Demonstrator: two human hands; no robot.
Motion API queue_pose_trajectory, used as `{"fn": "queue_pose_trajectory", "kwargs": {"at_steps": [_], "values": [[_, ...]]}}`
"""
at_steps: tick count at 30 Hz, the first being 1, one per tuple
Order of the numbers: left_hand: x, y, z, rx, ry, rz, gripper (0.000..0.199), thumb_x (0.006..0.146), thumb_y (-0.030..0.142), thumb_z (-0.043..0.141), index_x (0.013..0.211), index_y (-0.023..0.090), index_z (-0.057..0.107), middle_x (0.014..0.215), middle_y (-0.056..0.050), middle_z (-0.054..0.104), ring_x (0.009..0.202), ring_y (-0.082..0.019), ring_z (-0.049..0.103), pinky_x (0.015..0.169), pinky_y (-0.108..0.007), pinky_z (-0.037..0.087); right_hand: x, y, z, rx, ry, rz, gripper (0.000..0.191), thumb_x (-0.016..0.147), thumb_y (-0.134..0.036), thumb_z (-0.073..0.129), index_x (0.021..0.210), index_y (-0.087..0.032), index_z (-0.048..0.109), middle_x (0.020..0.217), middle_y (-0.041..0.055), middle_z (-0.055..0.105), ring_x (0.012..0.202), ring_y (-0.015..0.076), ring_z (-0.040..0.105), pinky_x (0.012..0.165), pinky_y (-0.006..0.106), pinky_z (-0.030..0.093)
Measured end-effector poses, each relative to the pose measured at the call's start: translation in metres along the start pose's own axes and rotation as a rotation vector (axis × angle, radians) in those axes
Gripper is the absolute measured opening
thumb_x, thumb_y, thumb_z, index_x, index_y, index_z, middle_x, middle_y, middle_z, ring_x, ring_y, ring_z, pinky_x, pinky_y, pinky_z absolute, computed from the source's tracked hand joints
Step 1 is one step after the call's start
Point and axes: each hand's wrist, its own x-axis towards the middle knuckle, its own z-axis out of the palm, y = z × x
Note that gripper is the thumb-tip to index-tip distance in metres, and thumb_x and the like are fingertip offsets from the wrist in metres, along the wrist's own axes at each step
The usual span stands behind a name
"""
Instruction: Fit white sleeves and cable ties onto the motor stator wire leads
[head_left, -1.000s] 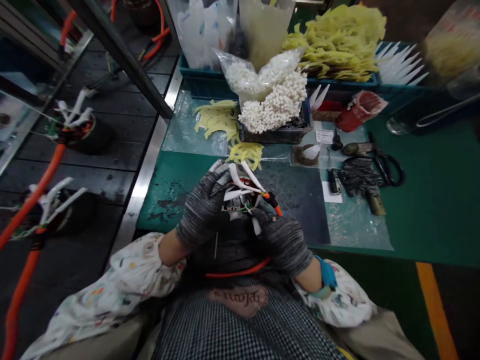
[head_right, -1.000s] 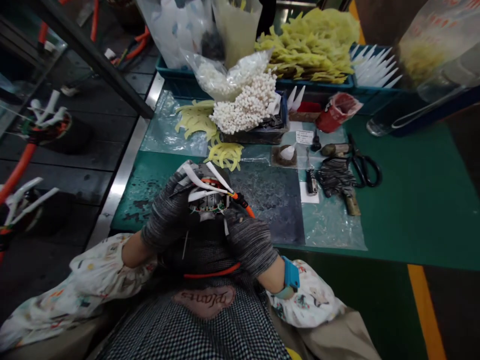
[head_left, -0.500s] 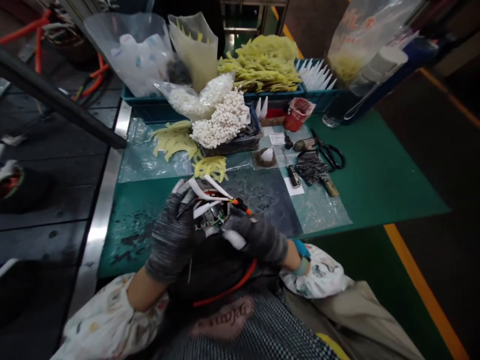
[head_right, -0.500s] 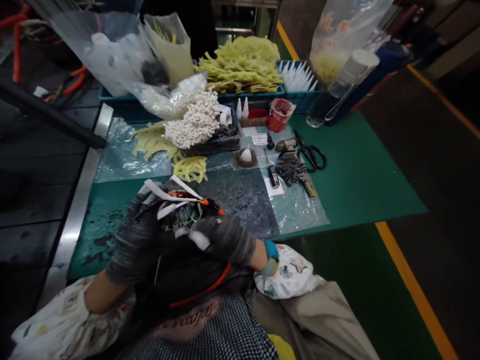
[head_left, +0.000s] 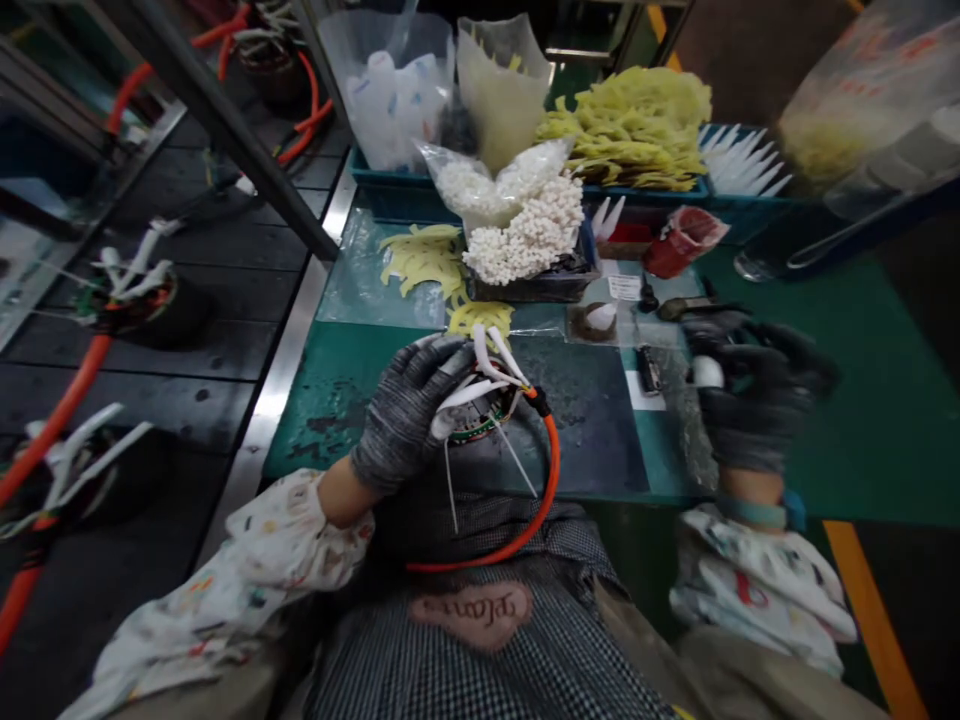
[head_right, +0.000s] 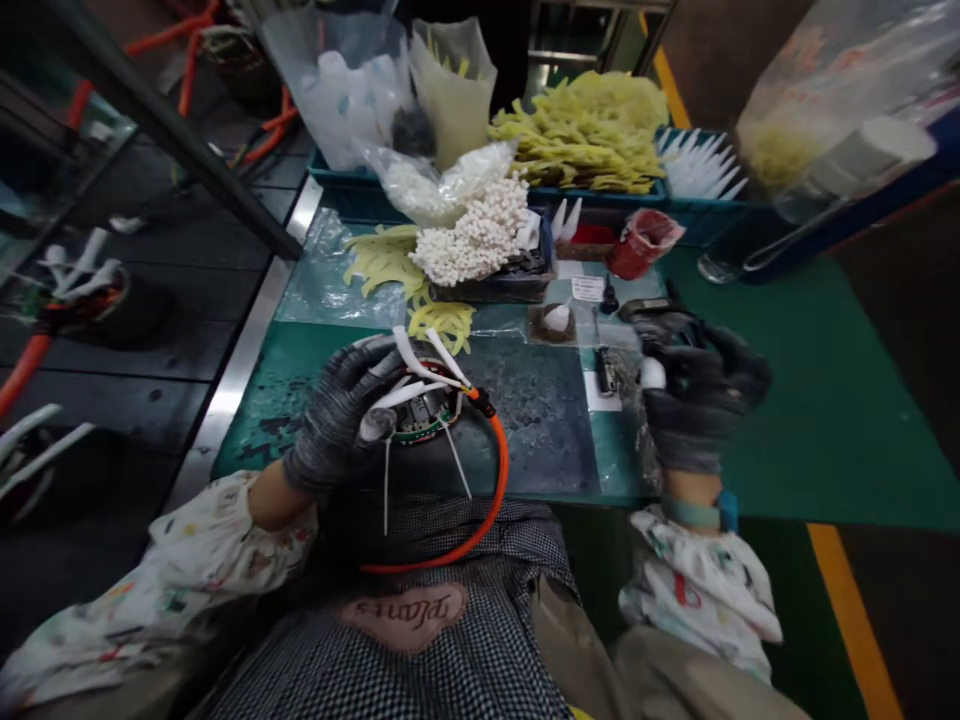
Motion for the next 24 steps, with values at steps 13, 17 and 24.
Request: {"fn": "queue_pose_trajectory", "kwargs": {"at_steps": [13,17,24], "values": [[0.005,0.008,0.012,0.017,0.064,-0.014,0.061,0.118,0.045,0.032,0.167,0.020,0.056,0.158,-0.016,0.065,0.147,-0.032,0.058,0.127,-0.051,0.046,-0.070,-0.183,0.058,0.318,-0.370,-0.469,0.030,0.104,-0.027,0.063,0.130,-0.025,0.079,0.127,0.0097,0.086,0.123,0.0316,0.074,0.112,0.051,0.056],[0.003,0.008,0.023,0.068,0.103,0.000,0.057,0.116,0.038,0.034,0.162,0.018,0.060,0.154,-0.016,0.070,0.145,-0.032,0.061,0.125,-0.051,0.048,-0.062,-0.188,0.065,0.512,-0.364,-0.428,0.028,0.103,-0.029,0.061,0.125,-0.022,0.076,0.120,0.0131,0.084,0.113,0.0318,0.077,0.106,0.050,0.063],[0.004,0.004,0.014,-0.039,0.026,0.041,0.064,0.114,0.054,0.046,0.165,0.017,0.058,0.161,-0.017,0.067,0.151,-0.035,0.061,0.129,-0.054,0.050,-0.064,-0.164,0.044,0.820,-0.189,0.014,0.016,0.101,-0.029,0.065,0.115,-0.036,0.071,0.098,0.0029,0.083,0.084,0.0299,0.083,0.077,0.047,0.072]]}}
